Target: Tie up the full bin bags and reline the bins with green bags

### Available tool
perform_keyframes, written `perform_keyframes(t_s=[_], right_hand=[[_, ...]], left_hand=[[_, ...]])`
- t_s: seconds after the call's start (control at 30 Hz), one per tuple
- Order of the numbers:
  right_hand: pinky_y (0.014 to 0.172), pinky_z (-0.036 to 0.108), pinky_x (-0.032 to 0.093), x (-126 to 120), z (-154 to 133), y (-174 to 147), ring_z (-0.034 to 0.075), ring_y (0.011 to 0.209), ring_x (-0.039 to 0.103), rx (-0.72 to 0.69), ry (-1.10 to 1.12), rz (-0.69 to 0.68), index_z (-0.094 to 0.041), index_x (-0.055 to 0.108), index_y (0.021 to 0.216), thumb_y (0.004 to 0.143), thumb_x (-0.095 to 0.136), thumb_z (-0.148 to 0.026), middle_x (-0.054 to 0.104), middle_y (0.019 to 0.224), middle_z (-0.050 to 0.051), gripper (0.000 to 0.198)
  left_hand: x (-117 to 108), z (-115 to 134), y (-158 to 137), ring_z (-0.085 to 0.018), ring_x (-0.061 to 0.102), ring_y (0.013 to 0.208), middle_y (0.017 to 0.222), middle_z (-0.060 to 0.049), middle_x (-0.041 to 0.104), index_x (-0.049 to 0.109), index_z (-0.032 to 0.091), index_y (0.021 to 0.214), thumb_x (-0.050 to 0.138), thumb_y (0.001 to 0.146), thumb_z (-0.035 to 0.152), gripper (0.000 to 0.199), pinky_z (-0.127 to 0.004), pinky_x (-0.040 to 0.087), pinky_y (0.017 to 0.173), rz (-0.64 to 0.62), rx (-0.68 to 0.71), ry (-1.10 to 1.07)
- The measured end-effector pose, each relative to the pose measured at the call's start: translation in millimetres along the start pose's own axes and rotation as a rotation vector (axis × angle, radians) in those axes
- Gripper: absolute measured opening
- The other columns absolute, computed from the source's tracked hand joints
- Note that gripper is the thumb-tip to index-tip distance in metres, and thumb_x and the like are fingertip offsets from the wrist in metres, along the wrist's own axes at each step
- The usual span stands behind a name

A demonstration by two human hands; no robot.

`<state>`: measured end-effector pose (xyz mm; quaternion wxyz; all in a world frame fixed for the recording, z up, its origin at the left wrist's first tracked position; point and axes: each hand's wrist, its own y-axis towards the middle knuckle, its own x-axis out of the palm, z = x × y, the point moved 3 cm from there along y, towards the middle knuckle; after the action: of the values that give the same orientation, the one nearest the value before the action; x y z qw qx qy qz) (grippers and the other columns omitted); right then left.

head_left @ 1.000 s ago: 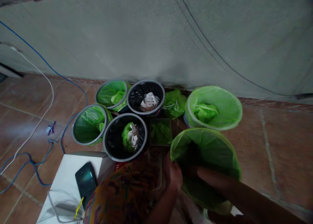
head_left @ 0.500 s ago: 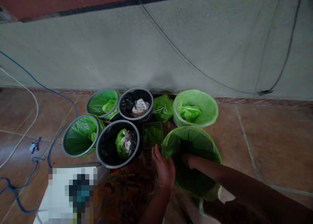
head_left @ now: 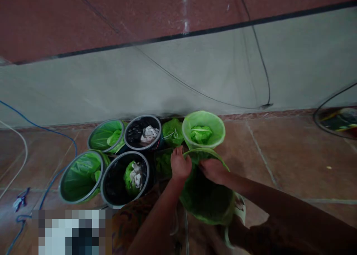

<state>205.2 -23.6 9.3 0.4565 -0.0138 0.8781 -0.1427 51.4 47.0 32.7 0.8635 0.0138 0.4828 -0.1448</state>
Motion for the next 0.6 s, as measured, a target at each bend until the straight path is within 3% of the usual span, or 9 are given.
perform_keyframes(t_s=[0.1,0.2,0.37,0.6], right_hand=[[0.067,0.029,0.041,-34.9,37.9,13.4,0.020,0.074,0.065,0.122,-0.068,0.091,-0.019,0.074,0.097,0.094,0.054,-0.025,0.074,0.087,0.010,0.021],[0.066,0.029,0.043,-46.6,73.6,18.0,0.021,0.079,0.066,0.269,0.001,0.114,-0.016,0.074,0.107,0.091,0.062,-0.034,0.075,0.095,0.012,0.027],[0.069,0.027,0.045,-18.9,91.8,12.0,0.020,0.079,0.068,0.270,0.139,0.082,-0.018,0.074,0.085,0.083,0.064,-0.023,0.076,0.085,0.007,0.012],[0.067,0.027,0.045,7.4,94.9,-7.6,0.018,0.069,0.065,0.157,0.281,0.332,-0.021,0.071,0.075,0.081,0.052,-0.029,0.072,0.075,0.004,0.021]], left_hand=[[-0.2,11.6,34.3,-0.025,0.061,0.126,0.132,-0.014,0.069,0.062,0.015,0.133,0.052,0.094,0.017,0.040,-0.037,0.043,0.113,-0.110,0.053,0.121],[6.8,13.4,49.1,-0.023,0.065,0.117,0.122,-0.012,0.073,0.068,0.016,0.121,0.053,0.094,0.017,0.030,-0.032,0.047,0.106,-0.236,0.143,0.262],[14.3,3.5,47.2,-0.022,0.069,0.107,0.112,-0.008,0.075,0.072,0.021,0.105,0.056,0.090,0.011,0.024,-0.030,0.048,0.095,-0.358,0.237,0.390],[9.1,-8.8,44.1,-0.021,0.067,0.105,0.107,-0.005,0.074,0.071,0.022,0.100,0.055,0.091,0.015,0.020,-0.032,0.045,0.097,-0.305,0.250,0.360]])
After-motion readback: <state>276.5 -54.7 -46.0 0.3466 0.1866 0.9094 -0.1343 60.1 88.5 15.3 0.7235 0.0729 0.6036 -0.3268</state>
